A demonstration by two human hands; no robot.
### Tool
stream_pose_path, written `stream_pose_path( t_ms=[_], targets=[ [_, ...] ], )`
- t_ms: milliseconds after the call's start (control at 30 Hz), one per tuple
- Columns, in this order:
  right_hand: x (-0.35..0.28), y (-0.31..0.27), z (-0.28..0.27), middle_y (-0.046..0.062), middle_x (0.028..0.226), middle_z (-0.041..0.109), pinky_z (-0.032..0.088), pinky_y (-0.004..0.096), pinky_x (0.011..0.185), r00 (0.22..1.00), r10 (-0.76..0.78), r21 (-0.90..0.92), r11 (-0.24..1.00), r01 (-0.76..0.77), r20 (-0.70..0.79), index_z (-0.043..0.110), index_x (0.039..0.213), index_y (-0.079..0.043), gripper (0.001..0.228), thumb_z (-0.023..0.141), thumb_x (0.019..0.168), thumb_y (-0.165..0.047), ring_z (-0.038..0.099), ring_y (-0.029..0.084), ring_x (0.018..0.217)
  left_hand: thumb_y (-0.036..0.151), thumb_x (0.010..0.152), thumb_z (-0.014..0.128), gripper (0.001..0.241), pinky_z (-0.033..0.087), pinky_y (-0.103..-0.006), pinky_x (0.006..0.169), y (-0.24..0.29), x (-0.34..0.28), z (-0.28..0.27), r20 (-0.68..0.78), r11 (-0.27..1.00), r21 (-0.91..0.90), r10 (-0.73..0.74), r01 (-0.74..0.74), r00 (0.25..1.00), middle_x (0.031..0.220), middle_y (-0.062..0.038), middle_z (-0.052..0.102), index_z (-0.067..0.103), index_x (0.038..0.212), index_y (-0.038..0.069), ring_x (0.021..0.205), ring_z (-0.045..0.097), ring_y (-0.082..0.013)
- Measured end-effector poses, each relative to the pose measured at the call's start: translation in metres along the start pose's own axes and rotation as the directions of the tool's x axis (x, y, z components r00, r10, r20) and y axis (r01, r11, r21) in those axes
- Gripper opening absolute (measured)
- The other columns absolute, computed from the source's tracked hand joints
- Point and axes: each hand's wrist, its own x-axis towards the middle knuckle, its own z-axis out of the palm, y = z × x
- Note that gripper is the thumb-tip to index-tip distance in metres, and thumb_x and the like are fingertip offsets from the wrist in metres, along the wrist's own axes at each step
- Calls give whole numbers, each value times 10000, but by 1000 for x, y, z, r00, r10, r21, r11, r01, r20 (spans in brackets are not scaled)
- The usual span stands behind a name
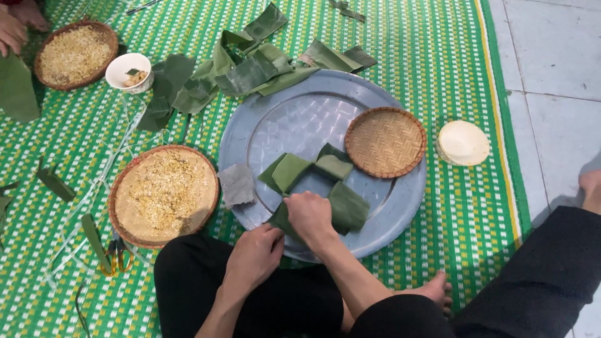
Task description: Arranging and folding banana leaves into a square mold on a metal tray to prepare for food wrapping.
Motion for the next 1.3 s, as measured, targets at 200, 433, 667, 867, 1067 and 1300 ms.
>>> stream_pose_path(
  t_ms=[200, 433, 667, 867, 1067, 1300],
  targets=[
    [28, 7, -22, 151, 927, 761, 565, 516, 738, 976, 70, 424, 892, -155, 208, 739, 908, -67, 307, 563, 935, -318, 680, 443, 797, 214, 832, 657, 130, 564, -439, 678, -11, 3, 14, -62, 999, 28, -26, 28, 998, 869, -38, 740, 757, 886, 151, 754, 691, -340],
    [37, 37, -23, 195, 1065, 679, 543, 525, 821, 986, 81, 396, 909, -132, 144, 679, 970, -38, 220, 514, 917, -173, 654, 440, 943, 85, 785, 716, 153, 531, -324, 574, 6, 38, -9, -396, 974, -209, -4, -86, 918, 825, -58, 783, 758, 926, 41, 585, 660, -232],
    [39, 23, -5, 199, 1149, 553, 626, 540, 755, 994, 83, 251, 963, -99, 74, 620, 1181, -72, 373, 624, 843, -230, 634, 437, 1022, 180, 945, 639, 165, 590, -438, 802, 1, 164, -17, -102, 955, -261, 116, -140, 988, 892, -108, 772, 777, 1015, 123, 900, 745, -320],
    [43, 0, -8, 235, 1149, 558, 536, 550, 753, 963, 261, 373, 901, -221, -62, 611, 1244, -97, 425, 652, 827, -167, 580, 445, 904, 34, 829, 682, 182, 553, -333, 697, -5, 192, 10, -444, 863, -340, 204, -374, 873, 937, -102, 780, 743, 998, 2, 737, 707, -267],
    [38, -15, 7, 230, 1154, 595, 537, 521, 826, 929, 367, 540, 774, -331, 43, 618, 1267, -83, 475, 707, 819, -214, 612, 433, 948, 64, 822, 690, 178, 509, -342, 820, -17, 194, 1, -366, 896, -289, 222, -337, 904, 968, -62, 788, 758, 984, 37, 849, 711, -241],
    [27, -1, -57, 31, 1100, 824, 598, 281, 879, 743, 603, 613, 478, -629, 291, 733, 1194, -129, 374, 676, 849, -263, 780, 181, 975, 153, 804, 730, 71, 400, -397, 916, -27, 195, 26, -184, 932, -102, 327, -349, 927, 943, 1, 706, 770, 849, 116, 906, 614, -215]
  ],
)
